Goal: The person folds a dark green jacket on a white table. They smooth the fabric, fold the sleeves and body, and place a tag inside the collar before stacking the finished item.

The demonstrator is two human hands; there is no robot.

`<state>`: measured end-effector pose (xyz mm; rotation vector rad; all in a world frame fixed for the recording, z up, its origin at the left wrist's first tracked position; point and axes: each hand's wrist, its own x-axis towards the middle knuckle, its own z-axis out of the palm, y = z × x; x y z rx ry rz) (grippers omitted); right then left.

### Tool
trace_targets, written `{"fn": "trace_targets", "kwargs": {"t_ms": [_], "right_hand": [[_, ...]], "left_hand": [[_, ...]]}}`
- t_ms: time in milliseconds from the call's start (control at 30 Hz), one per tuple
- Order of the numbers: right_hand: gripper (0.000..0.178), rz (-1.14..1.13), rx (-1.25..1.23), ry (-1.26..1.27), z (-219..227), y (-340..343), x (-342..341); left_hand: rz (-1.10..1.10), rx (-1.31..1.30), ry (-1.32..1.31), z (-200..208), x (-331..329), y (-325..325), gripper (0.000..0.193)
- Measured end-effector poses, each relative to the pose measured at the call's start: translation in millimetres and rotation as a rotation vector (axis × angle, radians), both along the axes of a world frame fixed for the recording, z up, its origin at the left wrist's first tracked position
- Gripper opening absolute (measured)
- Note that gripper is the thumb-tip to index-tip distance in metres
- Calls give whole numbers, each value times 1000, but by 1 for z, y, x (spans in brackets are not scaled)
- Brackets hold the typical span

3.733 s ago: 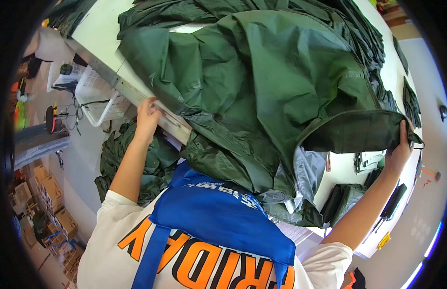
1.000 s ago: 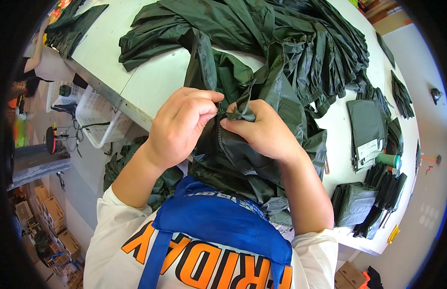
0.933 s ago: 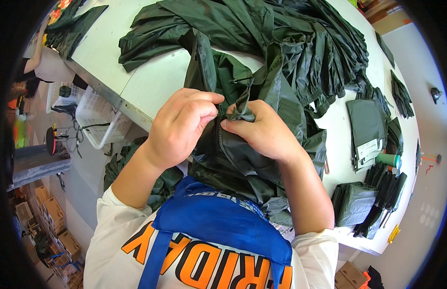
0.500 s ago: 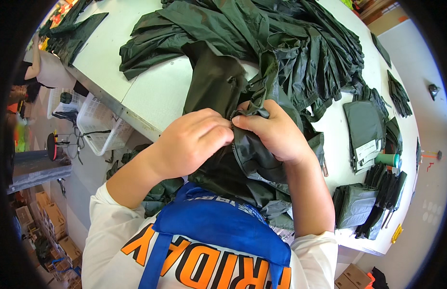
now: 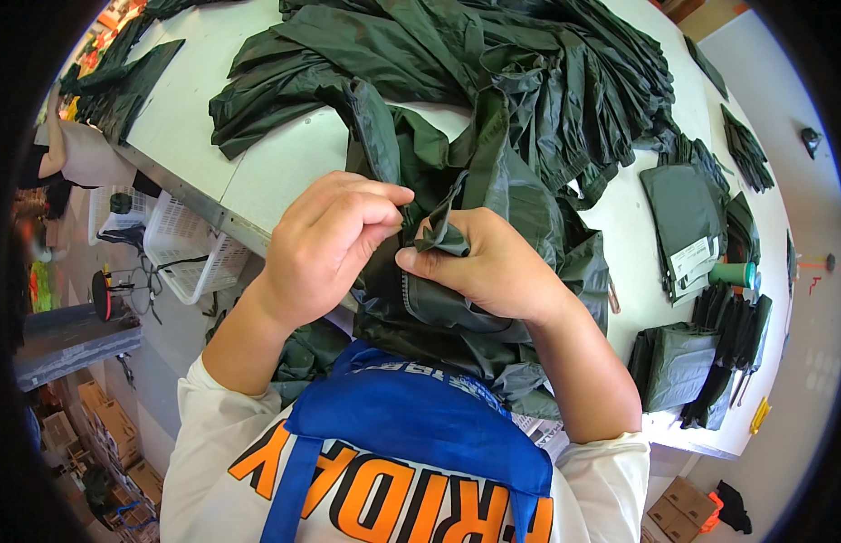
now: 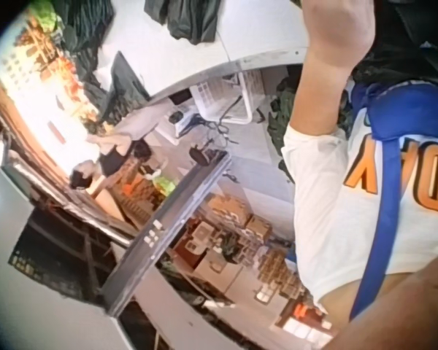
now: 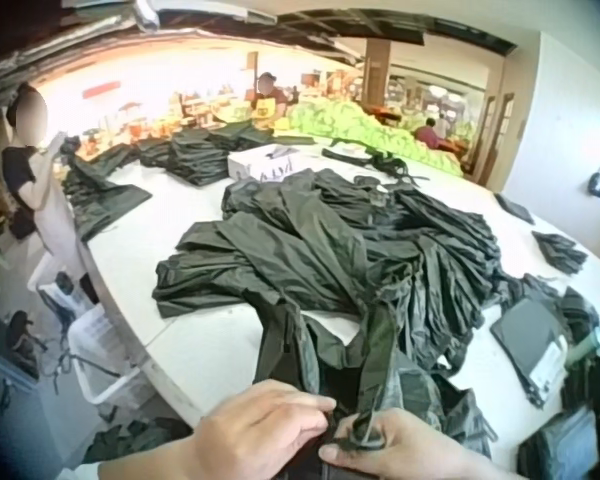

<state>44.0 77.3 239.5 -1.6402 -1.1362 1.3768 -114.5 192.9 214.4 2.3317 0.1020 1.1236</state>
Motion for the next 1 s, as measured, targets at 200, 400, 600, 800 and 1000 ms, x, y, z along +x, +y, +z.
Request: {"fn": "trace_targets", "kwargs": {"t_ms": [200, 400, 600, 800, 1000], "right_hand": [[21, -27, 77, -30, -4, -1, 1], [22, -9, 47, -138, -1, -4, 2], [21, -17, 110, -195, 1, -12, -3], [20, -33, 108, -226, 0, -16, -1], [14, -355, 241, -122, -8, -24, -6]], "left_hand": [[-40, -5, 32, 1, -1, -3, 21], [-90, 11, 43, 4, -2, -2, 22], [-127, 62, 81, 8, -1, -3, 22], [-185, 58, 142, 9, -1, -7, 20], [-289, -123, 209, -4, 7, -9, 19]]}}
